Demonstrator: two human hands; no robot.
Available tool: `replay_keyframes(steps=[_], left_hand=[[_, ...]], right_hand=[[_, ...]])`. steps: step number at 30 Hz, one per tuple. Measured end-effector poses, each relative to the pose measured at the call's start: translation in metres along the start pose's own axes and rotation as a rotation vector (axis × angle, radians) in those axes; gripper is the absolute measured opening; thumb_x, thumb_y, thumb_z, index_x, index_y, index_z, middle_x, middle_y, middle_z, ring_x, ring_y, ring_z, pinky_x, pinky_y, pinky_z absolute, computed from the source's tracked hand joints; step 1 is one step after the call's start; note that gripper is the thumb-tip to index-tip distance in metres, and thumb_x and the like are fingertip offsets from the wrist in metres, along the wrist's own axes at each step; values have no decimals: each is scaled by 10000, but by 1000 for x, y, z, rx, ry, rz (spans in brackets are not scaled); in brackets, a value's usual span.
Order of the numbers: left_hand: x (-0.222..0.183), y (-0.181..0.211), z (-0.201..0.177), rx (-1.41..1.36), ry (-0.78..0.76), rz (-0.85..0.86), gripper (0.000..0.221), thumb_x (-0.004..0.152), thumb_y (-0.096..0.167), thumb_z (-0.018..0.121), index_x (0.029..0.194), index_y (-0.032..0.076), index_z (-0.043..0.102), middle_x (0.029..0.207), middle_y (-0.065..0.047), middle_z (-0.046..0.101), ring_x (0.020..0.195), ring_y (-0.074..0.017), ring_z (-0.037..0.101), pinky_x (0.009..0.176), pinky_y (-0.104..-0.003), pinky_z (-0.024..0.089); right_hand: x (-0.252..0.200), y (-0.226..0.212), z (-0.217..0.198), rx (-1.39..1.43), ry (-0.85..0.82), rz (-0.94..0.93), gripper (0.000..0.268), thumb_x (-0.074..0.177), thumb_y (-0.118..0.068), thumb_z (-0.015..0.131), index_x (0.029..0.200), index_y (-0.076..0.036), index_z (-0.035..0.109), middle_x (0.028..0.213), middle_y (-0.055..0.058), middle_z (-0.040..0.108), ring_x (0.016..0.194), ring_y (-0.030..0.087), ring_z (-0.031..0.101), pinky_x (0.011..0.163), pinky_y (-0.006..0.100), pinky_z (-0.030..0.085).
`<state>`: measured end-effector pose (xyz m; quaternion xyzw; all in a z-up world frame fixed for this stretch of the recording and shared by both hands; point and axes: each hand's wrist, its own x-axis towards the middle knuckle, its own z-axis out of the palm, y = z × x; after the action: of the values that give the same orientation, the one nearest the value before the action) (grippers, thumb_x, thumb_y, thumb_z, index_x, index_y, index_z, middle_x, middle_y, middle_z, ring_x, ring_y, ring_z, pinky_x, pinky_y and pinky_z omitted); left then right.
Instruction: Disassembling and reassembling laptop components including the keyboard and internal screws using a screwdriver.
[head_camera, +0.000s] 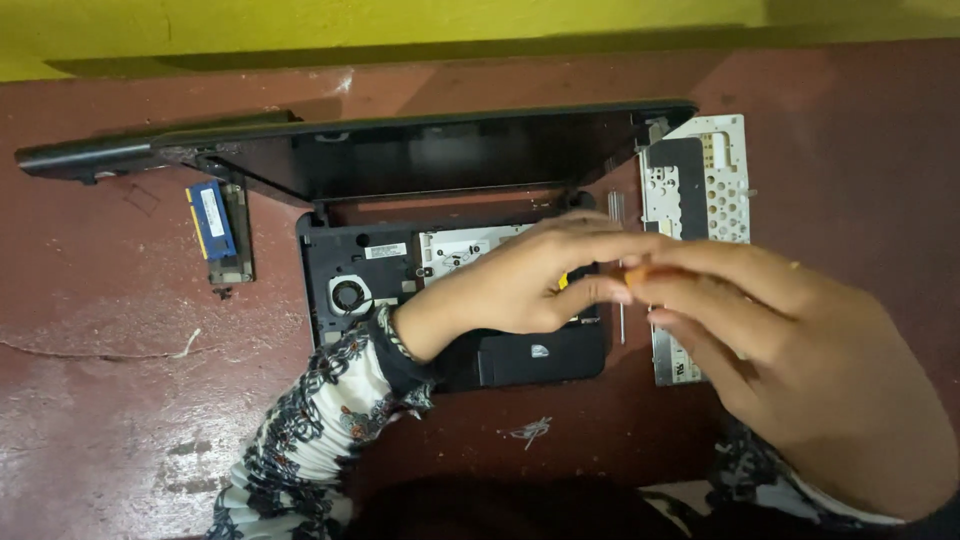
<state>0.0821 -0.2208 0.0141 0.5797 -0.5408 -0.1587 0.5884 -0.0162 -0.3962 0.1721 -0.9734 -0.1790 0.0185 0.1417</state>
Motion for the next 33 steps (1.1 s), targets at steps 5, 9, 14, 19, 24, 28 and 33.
replay_keyframes(steps=[5, 9, 14, 19, 24, 28, 33], left_hand=[[3, 23, -10, -121, -62, -71, 599, 1031, 18, 625, 1557, 110, 354, 1551, -142, 549, 1448, -333, 586, 1295, -514, 492], [8, 15, -2, 54, 82, -24, 287, 940, 97, 735, 1156, 64, 548, 1105, -76, 591, 1058, -231, 602, 954, -381, 524], [8, 16, -12, 3, 58, 6, 223, 1027, 228, 631, 1179, 76, 573, 1102, -88, 626, 1031, -275, 623, 937, -411, 486], [8, 20, -17, -89, -20, 75, 152, 1008, -94, 421, 987, 10, 531, 975, -145, 599, 938, -335, 564, 896, -458, 463], [4, 34, -20, -102, -50, -94, 623, 1066, 174, 683, 1573, 114, 327, 1575, -138, 531, 1468, -326, 581, 1286, -458, 483], [11, 18, -10, -9, 98, 8, 199, 941, 72, 754, 1114, 45, 659, 1081, -77, 665, 1061, -265, 654, 1019, -423, 507], [11, 18, -17, -15, 52, 67, 217, 1016, 204, 639, 1132, 30, 694, 1132, -99, 720, 1043, -330, 644, 1048, -477, 455]], right_hand=[[2, 0, 15, -160, 161, 27, 348, 939, -440, 786, 964, -99, 720, 931, 21, 709, 697, 149, 645, 539, 306, 480], [6, 11, 39, -302, 319, 33, 830, 1045, -692, 767, 624, -97, 372, 559, 27, 322, 472, 163, 263, 478, 344, 202], [13, -1, 9, -195, 220, -91, 523, 947, -488, 655, 1238, -58, 720, 1160, 118, 656, 946, 269, 676, 765, 380, 520], [9, 5, 6, 72, 64, -236, 332, 929, 60, 620, 1223, -61, 714, 1205, 112, 672, 996, 302, 646, 892, 459, 528], [10, 9, 15, -210, 216, -149, 417, 1023, -414, 737, 893, -19, 717, 801, 74, 675, 700, 244, 633, 620, 378, 508], [4, 7, 33, -264, 255, 4, 681, 1075, -509, 778, 679, -92, 414, 626, 56, 411, 539, 235, 379, 525, 396, 317], [10, -2, 10, -73, 73, -92, 583, 934, -336, 701, 1418, -24, 610, 1246, 153, 678, 1049, 274, 687, 915, 408, 568]])
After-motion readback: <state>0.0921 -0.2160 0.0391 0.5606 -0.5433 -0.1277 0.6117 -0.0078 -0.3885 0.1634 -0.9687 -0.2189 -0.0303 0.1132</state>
